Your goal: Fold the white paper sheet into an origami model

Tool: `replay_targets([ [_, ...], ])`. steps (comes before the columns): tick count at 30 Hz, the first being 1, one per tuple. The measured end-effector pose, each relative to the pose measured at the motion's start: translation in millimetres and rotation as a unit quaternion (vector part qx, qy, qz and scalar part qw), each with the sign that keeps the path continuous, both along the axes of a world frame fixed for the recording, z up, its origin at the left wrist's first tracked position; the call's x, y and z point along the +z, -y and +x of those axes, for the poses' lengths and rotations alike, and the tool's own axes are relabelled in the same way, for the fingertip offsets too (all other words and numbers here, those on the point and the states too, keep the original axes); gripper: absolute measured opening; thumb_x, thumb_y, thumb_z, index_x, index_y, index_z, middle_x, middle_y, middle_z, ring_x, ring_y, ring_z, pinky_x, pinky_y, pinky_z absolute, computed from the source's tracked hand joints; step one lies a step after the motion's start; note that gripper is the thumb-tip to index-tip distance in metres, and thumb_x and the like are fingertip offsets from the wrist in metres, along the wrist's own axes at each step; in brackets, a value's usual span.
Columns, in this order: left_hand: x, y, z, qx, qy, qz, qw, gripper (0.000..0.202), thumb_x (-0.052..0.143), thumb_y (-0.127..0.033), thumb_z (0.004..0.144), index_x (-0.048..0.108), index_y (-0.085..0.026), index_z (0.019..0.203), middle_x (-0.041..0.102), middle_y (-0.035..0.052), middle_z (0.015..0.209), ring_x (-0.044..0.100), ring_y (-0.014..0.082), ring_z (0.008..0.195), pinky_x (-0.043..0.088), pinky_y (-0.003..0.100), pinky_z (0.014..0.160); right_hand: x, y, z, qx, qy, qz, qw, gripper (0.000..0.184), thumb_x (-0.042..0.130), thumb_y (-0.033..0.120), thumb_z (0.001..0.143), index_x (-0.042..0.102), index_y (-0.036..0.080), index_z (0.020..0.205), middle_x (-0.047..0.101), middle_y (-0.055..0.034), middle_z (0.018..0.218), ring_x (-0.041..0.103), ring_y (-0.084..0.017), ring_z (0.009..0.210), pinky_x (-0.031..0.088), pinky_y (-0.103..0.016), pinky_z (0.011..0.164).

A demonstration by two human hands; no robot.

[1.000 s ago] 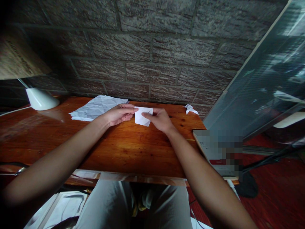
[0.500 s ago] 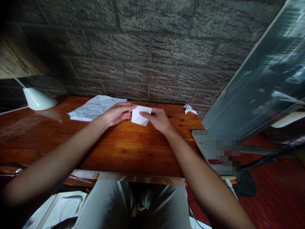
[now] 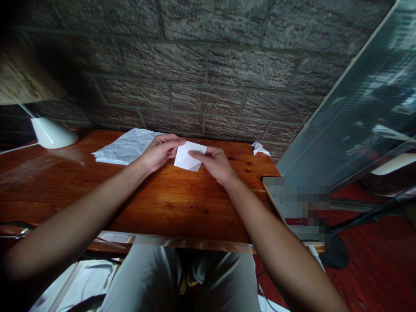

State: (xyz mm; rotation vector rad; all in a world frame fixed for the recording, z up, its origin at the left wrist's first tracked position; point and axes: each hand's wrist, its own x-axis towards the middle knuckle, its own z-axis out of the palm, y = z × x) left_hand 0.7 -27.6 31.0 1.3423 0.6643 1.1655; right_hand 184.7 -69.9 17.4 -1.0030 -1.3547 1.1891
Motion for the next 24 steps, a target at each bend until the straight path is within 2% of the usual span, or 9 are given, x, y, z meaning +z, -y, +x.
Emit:
replay_targets([
  [5, 0.6, -0.9, -0.2, -0.004, 0.003, 0.023, 1.000, 0.046, 0.085, -0.040, 0.068, 0.049, -0.017, 0.051, 0.041, -0.0058, 0.052, 0.030, 0.0038, 0.047, 0.015, 0.023, 0.047, 1.8, 2.2, -2.0, 0.011, -0.021, -0.005, 1.000, 0.038, 0.089, 0.047, 0.063, 0.080, 0.018, 0.085, 0.078, -0.0034, 0.081, 0.063, -0.013, 0.069, 0.047, -0.029, 0.071],
  [10, -4.2, -3.6, 0.9, 0.012, -0.020, 0.031, 0.999, 0.054, 0.082, -0.053, 0.071, 0.046, -0.018, 0.052, 0.039, -0.0061, 0.051, 0.028, 0.0048, 0.046, 0.016, 0.024, 0.047, 1.3, 2.2, -2.1, 0.014, -0.009, -0.006, 1.000, 0.040, 0.088, 0.049, 0.064, 0.080, 0.017, 0.088, 0.078, -0.0046, 0.083, 0.064, -0.015, 0.071, 0.047, -0.030, 0.072],
  [14, -8.4, -2.7, 2.6, 0.047, -0.073, 0.059, 0.995, 0.057, 0.074, -0.065, 0.076, 0.051, -0.018, 0.054, 0.040, -0.0054, 0.051, 0.029, 0.0061, 0.047, 0.017, 0.025, 0.048, -0.4, -1.0, 0.4, -0.008, -0.006, -0.009, 1.000, 0.042, 0.088, 0.050, 0.063, 0.080, 0.017, 0.087, 0.079, -0.0056, 0.084, 0.065, -0.016, 0.070, 0.048, -0.030, 0.069],
  [18, -6.5, 0.9, 2.1, 0.041, -0.115, 0.101, 0.987, 0.044, 0.082, -0.055, 0.071, 0.063, -0.017, 0.060, 0.052, -0.0033, 0.056, 0.039, 0.0078, 0.053, 0.026, 0.024, 0.051, -1.0, -2.5, 2.4, -0.014, -0.020, -0.013, 1.000, 0.042, 0.089, 0.049, 0.062, 0.080, 0.017, 0.088, 0.079, -0.0055, 0.084, 0.065, -0.015, 0.069, 0.049, -0.030, 0.070],
  [21, -4.8, 1.7, 1.4, 0.029, -0.119, 0.085, 0.989, 0.037, 0.084, -0.049, 0.068, 0.069, -0.016, 0.067, 0.059, -0.0021, 0.060, 0.045, 0.0088, 0.055, 0.033, 0.023, 0.055, -1.0, -1.9, 3.1, -0.012, -0.012, -0.017, 1.000, 0.042, 0.089, 0.049, 0.062, 0.081, 0.017, 0.089, 0.079, -0.0055, 0.085, 0.065, -0.015, 0.069, 0.048, -0.029, 0.068],
  [24, -5.1, 0.8, 1.7, 0.015, -0.098, 0.071, 0.993, 0.039, 0.088, -0.048, 0.061, 0.071, -0.015, 0.071, 0.065, 0.0000, 0.067, 0.053, 0.0110, 0.062, 0.041, 0.025, 0.062, -0.7, -0.9, 3.2, -0.010, -0.012, -0.016, 1.000, 0.042, 0.088, 0.048, 0.063, 0.081, 0.017, 0.090, 0.079, -0.0054, 0.087, 0.064, -0.014, 0.069, 0.046, -0.028, 0.067],
])
